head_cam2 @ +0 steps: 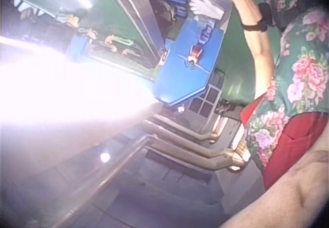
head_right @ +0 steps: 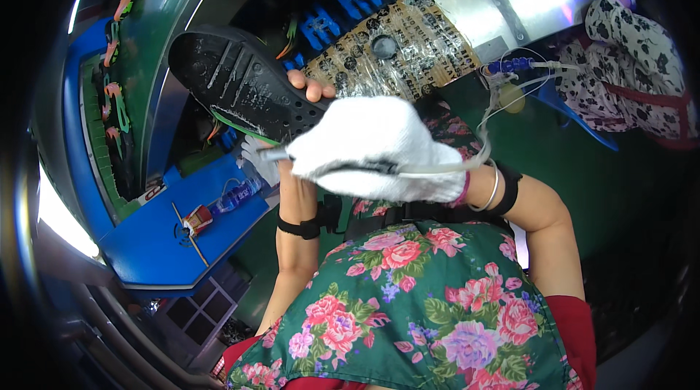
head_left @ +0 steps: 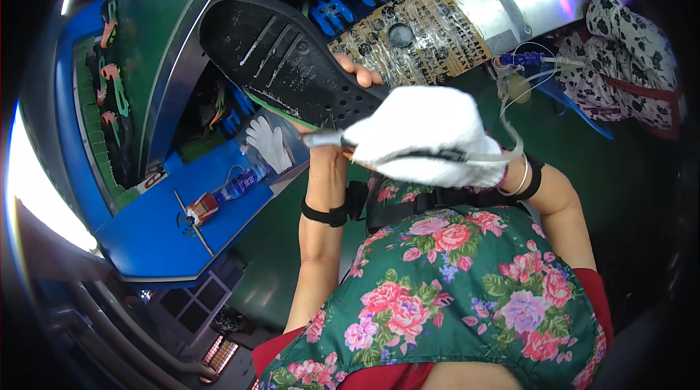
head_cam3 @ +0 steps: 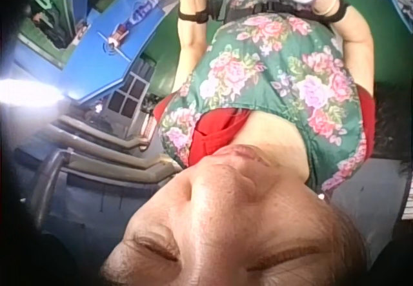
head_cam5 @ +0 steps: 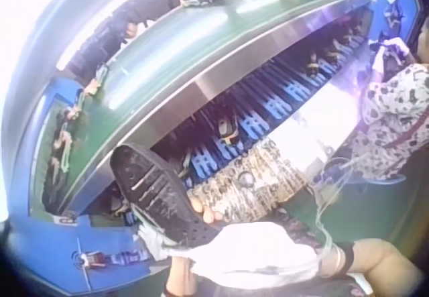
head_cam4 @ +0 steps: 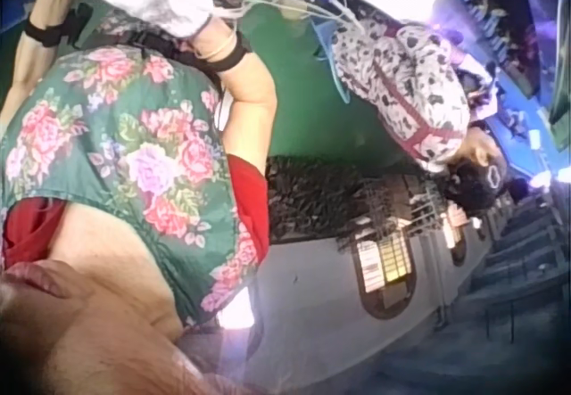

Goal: Applying glue or adhesive to the underside of shoe soles using a brush tool.

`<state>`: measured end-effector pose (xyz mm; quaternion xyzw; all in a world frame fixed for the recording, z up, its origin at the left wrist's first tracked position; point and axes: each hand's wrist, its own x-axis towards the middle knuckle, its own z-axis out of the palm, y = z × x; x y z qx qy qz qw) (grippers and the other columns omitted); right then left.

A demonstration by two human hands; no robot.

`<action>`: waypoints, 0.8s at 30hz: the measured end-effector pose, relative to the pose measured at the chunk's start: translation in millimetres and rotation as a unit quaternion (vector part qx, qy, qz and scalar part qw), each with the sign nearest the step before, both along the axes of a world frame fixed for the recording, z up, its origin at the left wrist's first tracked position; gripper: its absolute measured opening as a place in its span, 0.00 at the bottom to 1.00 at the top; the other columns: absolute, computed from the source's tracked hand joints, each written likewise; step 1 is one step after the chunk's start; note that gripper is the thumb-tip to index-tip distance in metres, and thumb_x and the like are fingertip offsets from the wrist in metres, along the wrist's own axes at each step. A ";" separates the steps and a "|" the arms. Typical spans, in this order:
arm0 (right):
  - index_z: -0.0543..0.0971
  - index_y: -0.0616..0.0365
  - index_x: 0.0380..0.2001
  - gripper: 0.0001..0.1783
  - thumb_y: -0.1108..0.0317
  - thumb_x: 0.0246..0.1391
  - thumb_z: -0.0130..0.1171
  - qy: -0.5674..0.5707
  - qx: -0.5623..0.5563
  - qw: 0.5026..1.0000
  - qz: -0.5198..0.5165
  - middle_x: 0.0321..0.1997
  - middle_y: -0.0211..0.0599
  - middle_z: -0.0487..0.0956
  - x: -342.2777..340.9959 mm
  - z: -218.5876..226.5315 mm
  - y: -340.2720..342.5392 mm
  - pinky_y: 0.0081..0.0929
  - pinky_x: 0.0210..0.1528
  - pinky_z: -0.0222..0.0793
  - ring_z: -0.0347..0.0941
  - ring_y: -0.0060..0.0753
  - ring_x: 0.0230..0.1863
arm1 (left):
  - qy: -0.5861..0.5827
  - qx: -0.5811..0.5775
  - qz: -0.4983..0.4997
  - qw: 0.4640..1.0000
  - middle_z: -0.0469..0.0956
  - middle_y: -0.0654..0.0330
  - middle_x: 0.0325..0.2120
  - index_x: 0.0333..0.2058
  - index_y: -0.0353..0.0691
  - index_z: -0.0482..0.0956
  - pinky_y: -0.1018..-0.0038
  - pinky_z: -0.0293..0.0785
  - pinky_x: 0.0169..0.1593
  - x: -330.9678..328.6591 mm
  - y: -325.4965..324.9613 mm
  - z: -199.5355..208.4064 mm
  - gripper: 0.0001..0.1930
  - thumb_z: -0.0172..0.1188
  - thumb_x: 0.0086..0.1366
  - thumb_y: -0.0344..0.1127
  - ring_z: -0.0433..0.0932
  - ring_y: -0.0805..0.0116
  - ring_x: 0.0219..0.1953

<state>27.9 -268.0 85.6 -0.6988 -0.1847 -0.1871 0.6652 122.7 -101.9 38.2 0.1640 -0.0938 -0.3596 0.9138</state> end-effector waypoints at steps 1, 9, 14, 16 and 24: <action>0.87 0.49 0.45 0.17 0.69 0.49 0.73 0.010 -0.015 0.999 -0.036 0.41 0.32 0.87 -0.7 0.2 0.3 0.33 0.41 0.81 0.84 0.37 0.41 | -0.037 0.002 0.004 0.999 0.79 0.42 0.43 0.52 0.30 0.72 0.53 0.75 0.59 2.4 -0.5 0.9 0.46 0.55 0.61 0.75 0.77 0.45 0.54; 0.87 0.50 0.43 0.15 0.69 0.50 0.73 -0.033 -0.070 0.997 -0.016 0.44 0.32 0.87 -4.9 2.5 -2.4 0.32 0.42 0.80 0.84 0.36 0.41 | 0.016 -0.071 0.006 0.997 0.79 0.41 0.43 0.52 0.28 0.72 0.52 0.77 0.59 5.7 -5.5 10.1 0.56 0.49 0.55 0.86 0.77 0.44 0.55; 0.87 0.52 0.43 0.16 0.71 0.47 0.74 -0.041 -0.106 0.993 -0.040 0.42 0.35 0.87 -12.1 2.9 -5.8 0.31 0.43 0.80 0.84 0.38 0.41 | -0.037 -0.049 0.029 0.998 0.78 0.43 0.44 0.53 0.29 0.71 0.53 0.75 0.60 10.1 0.3 5.0 0.55 0.51 0.55 0.85 0.76 0.47 0.55; 0.88 0.56 0.41 0.15 0.75 0.47 0.73 -0.053 -0.112 0.992 0.002 0.46 0.40 0.87 -13.6 3.1 -5.2 0.32 0.44 0.80 0.84 0.39 0.43 | -0.045 -0.027 0.027 0.998 0.77 0.45 0.43 0.53 0.29 0.71 0.53 0.75 0.60 10.1 7.3 3.7 0.55 0.50 0.55 0.85 0.76 0.48 0.53; 0.88 0.50 0.43 0.16 0.70 0.49 0.72 -0.012 -0.104 0.994 -0.030 0.46 0.34 0.87 -22.2 4.1 -11.7 0.34 0.46 0.79 0.83 0.40 0.43 | -0.081 0.052 0.054 0.994 0.77 0.47 0.42 0.52 0.27 0.72 0.55 0.75 0.60 10.8 12.3 5.5 0.53 0.51 0.58 0.83 0.78 0.49 0.50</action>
